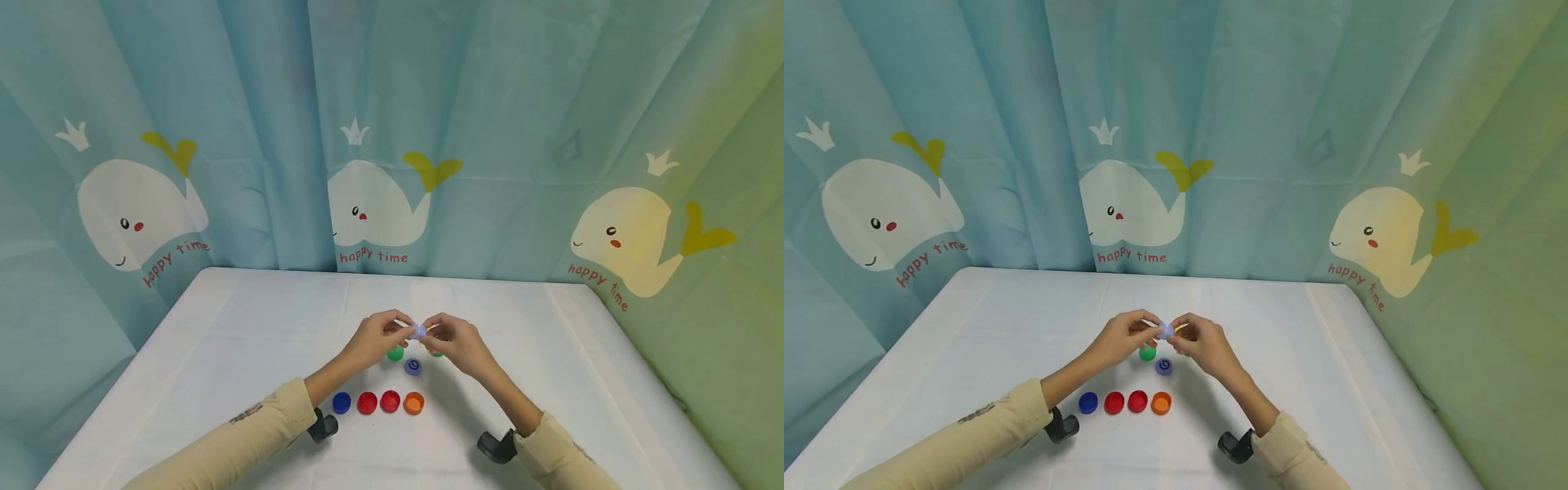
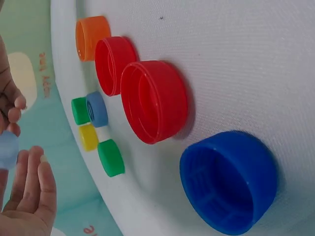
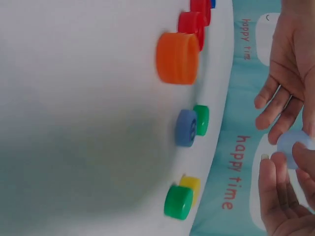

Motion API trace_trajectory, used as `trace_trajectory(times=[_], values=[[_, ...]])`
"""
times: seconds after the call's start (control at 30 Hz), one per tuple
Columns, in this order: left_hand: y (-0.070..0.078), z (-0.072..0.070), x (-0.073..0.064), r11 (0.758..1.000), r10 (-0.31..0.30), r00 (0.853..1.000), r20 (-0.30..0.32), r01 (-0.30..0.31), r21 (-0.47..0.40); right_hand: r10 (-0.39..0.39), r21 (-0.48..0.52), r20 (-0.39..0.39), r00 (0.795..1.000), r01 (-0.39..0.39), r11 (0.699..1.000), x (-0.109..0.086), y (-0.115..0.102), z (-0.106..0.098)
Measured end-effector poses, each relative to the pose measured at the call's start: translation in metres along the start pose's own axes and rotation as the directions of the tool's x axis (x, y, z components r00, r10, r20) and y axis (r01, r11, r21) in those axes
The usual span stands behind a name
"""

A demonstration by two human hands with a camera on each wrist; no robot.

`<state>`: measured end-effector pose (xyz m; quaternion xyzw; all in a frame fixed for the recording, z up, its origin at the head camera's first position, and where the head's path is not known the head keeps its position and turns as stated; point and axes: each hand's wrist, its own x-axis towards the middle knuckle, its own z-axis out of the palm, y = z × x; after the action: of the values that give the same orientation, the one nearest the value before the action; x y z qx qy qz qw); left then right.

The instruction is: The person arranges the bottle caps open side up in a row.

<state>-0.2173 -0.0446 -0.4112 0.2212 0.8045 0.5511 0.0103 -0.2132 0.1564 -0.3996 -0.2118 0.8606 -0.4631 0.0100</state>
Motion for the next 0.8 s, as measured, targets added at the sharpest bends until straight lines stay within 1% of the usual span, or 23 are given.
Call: trace_trajectory(times=[0.17, 0.27, 0.43, 0.47, 0.53, 0.57, 0.63, 0.73, 0.8], values=[[0.003, 0.003, -0.004, 0.999, 0.016, 0.998, 0.061, -0.018, 0.032, -0.083, -0.016, 0.041, 0.996, 0.083, 0.996, -0.01, 0.007, -0.005], [0.005, 0.005, -0.005, 0.998, 0.031, 0.996, 0.088, -0.036, 0.059, -0.11, -0.031, 0.072, 0.991, 0.112, 0.993, -0.013, 0.012, -0.009], [0.005, 0.01, -0.005, 0.987, 0.089, 0.986, 0.139, -0.106, 0.118, -0.125, -0.045, 0.15, 0.981, 0.133, 0.99, -0.019, 0.016, -0.019], [0.005, 0.012, -0.005, 0.984, 0.101, 0.983, 0.152, -0.121, 0.13, -0.13, -0.043, 0.169, 0.977, 0.139, 0.989, -0.021, 0.016, -0.021], [0.004, 0.014, -0.005, 0.976, 0.126, 0.975, 0.184, -0.155, 0.155, -0.151, -0.074, 0.204, 0.967, 0.169, 0.983, -0.024, 0.016, -0.025], [0.005, 0.016, -0.006, 0.969, 0.144, 0.968, 0.204, -0.18, 0.171, -0.159, -0.101, 0.224, 0.962, 0.185, 0.977, -0.026, 0.016, -0.026], [0.005, 0.018, -0.007, 0.947, 0.178, 0.953, 0.244, -0.233, 0.222, -0.168, -0.152, 0.264, 0.95, 0.213, 0.965, -0.028, 0.017, -0.027], [0.006, 0.021, -0.009, 0.894, 0.206, 0.927, 0.315, -0.309, 0.325, -0.168, -0.234, 0.313, 0.935, 0.247, 0.94, -0.032, 0.019, -0.028], [0.006, 0.022, -0.01, 0.861, 0.198, 0.911, 0.362, -0.338, 0.38, -0.154, -0.257, 0.327, 0.932, 0.245, 0.935, -0.035, 0.02, -0.027]])
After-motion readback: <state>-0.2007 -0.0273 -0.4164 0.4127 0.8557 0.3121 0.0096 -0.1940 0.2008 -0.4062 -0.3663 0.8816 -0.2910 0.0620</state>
